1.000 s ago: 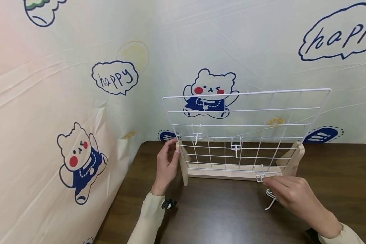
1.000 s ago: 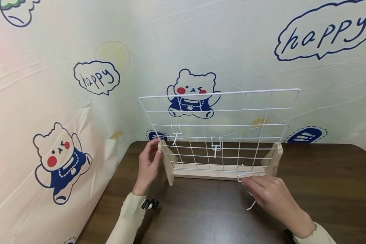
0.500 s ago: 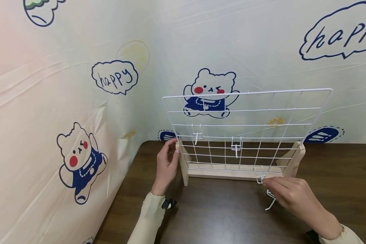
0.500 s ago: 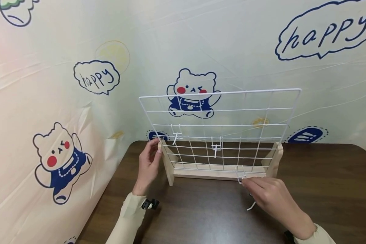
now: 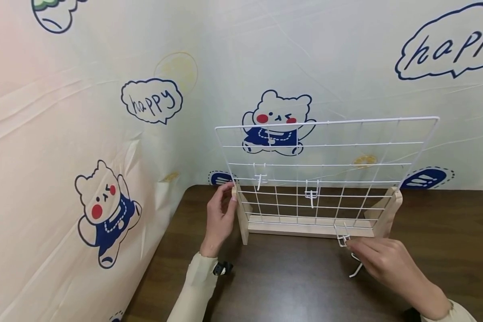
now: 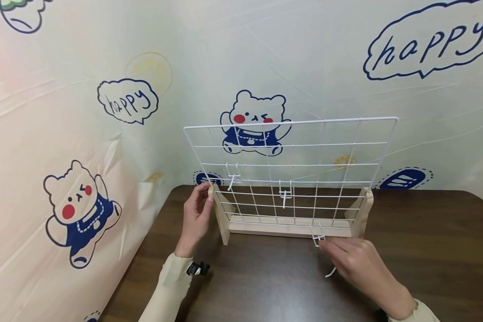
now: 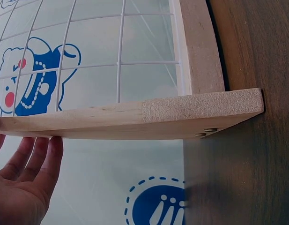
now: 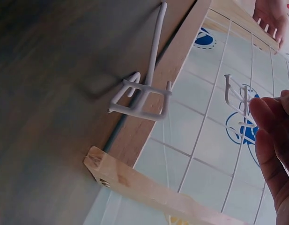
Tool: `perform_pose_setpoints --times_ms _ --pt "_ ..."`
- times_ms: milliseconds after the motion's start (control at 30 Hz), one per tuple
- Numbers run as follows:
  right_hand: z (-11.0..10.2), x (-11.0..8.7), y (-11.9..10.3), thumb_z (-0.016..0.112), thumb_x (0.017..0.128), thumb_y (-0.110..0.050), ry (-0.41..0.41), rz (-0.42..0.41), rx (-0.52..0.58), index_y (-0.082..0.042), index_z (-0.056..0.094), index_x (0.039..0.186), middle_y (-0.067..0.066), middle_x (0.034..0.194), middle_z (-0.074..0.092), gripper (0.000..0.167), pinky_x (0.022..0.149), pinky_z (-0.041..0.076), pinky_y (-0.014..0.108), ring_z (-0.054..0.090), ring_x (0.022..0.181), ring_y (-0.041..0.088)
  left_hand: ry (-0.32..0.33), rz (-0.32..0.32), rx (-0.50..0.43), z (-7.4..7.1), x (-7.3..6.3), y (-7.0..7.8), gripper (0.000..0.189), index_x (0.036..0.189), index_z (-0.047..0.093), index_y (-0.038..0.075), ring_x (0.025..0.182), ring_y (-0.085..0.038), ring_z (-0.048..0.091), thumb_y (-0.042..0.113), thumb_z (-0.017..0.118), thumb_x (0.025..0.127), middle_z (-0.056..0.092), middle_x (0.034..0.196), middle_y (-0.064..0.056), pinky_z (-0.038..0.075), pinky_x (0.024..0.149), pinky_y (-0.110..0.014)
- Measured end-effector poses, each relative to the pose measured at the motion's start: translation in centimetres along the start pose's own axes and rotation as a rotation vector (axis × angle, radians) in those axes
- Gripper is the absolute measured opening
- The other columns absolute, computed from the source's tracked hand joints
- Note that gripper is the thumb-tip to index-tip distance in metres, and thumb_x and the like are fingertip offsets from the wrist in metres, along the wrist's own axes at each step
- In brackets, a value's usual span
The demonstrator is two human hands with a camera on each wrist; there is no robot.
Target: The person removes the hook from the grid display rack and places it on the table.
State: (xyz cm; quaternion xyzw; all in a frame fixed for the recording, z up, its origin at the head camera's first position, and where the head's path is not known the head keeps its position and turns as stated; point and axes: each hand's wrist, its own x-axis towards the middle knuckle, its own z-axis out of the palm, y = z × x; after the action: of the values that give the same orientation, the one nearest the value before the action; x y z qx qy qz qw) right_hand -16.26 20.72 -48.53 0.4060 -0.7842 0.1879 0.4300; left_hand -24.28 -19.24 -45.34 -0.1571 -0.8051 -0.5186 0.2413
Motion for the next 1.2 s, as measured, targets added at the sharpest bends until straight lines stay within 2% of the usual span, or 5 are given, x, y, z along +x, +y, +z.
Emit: perform_pose_setpoints --times_ms 233,533,933,1033,1200 --pt "0.0 -0.5 -0.1 0.043 0.113 -0.032 -0.009 0.005 -0.004 -0.013 0.078 0.088 -0.008 0.081 0.075 0.047 0.054 0.052 0.027 0.069 0.067 0.008 0.001 0.0 0.003 0.0 0.0 0.0 0.032 0.137 0.061 0.009 0.116 -0.025 0.07 0.013 0.058 0.106 0.07 0.131 -0.011 0.06 0.097 -0.046" --pt "0.1 -0.8 -0.3 0.044 0.113 -0.034 -0.025 0.024 0.011 -0.013 0.079 0.088 -0.008 0.08 0.075 0.048 0.053 0.052 0.025 0.068 0.065 0.006 0.006 0.006 0.007 0.0 0.1 0.0 0.032 0.137 0.061 0.007 0.116 -0.026 0.07 0.011 0.058 0.105 0.07 0.13 -0.012 0.06 0.096 -0.034" --pt "0.3 -1.2 -0.3 0.043 0.113 -0.033 -0.027 0.009 0.005 -0.013 0.078 0.088 -0.01 0.08 0.074 0.047 0.053 0.052 0.026 0.068 0.065 0.006 0.0 -0.003 0.009 0.0 0.0 0.1 0.032 0.137 0.061 0.009 0.116 -0.025 0.07 0.012 0.058 0.106 0.07 0.131 -0.01 0.06 0.097 -0.047" --pt "0.3 -1.3 -0.3 0.043 0.113 -0.032 -0.045 0.006 0.007 -0.013 0.077 0.089 -0.01 0.08 0.073 0.046 0.054 0.052 0.026 0.068 0.066 0.006 -0.001 -0.001 0.008 0.0 0.0 0.1 0.032 0.137 0.061 0.009 0.116 -0.025 0.069 0.012 0.058 0.106 0.069 0.131 -0.011 0.06 0.097 -0.046" --pt "0.0 -1.5 -0.2 0.038 0.114 -0.034 -0.132 0.039 0.003 -0.013 0.077 0.092 -0.01 0.081 0.074 0.049 0.055 0.053 0.026 0.068 0.066 0.006 -0.003 0.002 0.009 0.0 0.0 0.1 0.032 0.138 0.061 0.009 0.116 -0.025 0.069 0.011 0.058 0.106 0.069 0.131 -0.011 0.06 0.097 -0.047"
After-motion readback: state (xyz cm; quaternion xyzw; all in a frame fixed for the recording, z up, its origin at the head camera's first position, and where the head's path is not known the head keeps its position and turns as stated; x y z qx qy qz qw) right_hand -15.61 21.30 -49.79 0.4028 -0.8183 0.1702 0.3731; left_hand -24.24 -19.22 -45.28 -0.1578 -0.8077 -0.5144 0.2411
